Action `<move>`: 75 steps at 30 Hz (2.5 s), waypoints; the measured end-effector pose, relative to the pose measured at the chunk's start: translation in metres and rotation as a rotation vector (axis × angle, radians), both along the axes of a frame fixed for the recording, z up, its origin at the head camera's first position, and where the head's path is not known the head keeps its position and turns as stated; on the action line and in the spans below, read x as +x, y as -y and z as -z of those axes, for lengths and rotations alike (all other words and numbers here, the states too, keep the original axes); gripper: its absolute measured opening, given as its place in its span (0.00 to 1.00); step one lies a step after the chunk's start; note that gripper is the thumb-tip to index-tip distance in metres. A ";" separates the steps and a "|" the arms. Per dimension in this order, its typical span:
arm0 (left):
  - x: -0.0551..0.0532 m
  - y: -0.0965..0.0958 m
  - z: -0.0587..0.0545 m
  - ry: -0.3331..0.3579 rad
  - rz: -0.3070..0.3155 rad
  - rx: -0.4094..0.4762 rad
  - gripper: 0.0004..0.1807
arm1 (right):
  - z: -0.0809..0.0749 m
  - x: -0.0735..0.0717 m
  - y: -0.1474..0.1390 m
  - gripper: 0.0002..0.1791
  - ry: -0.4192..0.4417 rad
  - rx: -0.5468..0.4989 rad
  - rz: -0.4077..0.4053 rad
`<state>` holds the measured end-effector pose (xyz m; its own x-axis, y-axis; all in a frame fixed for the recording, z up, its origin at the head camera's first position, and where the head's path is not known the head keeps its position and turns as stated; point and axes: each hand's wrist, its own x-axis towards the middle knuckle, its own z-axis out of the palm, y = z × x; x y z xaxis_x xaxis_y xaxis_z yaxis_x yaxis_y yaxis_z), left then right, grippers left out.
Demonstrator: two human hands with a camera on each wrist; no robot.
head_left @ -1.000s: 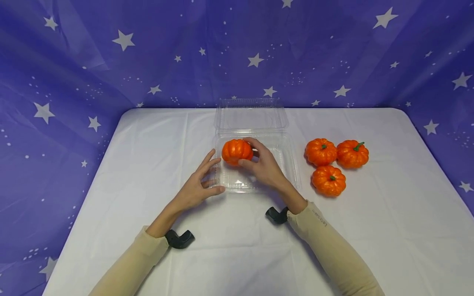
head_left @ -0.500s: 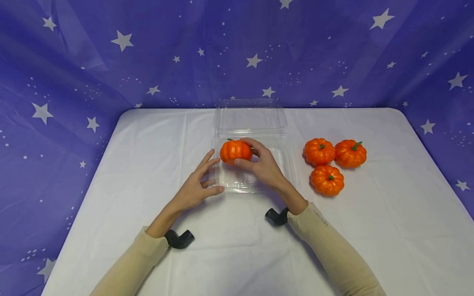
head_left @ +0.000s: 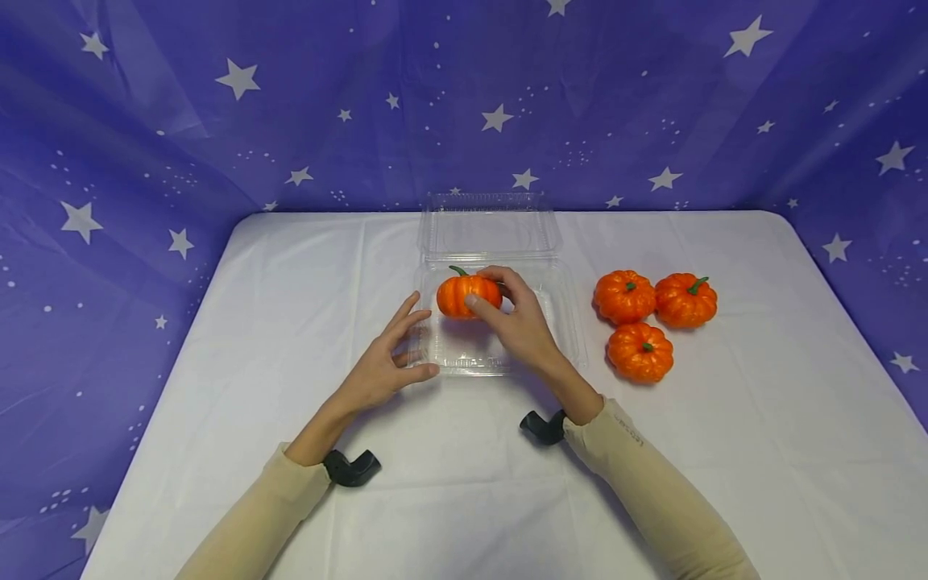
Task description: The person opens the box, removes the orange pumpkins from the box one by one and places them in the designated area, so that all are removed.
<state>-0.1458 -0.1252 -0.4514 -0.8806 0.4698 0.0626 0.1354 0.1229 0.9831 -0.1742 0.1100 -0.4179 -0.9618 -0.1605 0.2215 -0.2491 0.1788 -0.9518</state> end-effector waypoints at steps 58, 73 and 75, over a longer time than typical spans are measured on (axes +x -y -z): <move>0.000 0.002 0.004 -0.019 0.012 0.002 0.43 | -0.029 0.098 -0.062 0.37 0.044 0.158 0.048; 0.000 0.002 0.006 -0.016 0.012 0.001 0.43 | -0.036 0.116 -0.096 0.45 -0.054 0.117 0.170; 0.000 0.001 0.006 -0.013 0.014 0.000 0.44 | -0.035 0.118 -0.104 0.45 -0.041 0.125 0.204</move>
<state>-0.1461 -0.1266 -0.4572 -0.8729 0.4823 0.0739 0.1497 0.1205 0.9814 -0.0560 0.2143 -0.3828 -0.9678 0.0079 0.2516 -0.2336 0.3450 -0.9091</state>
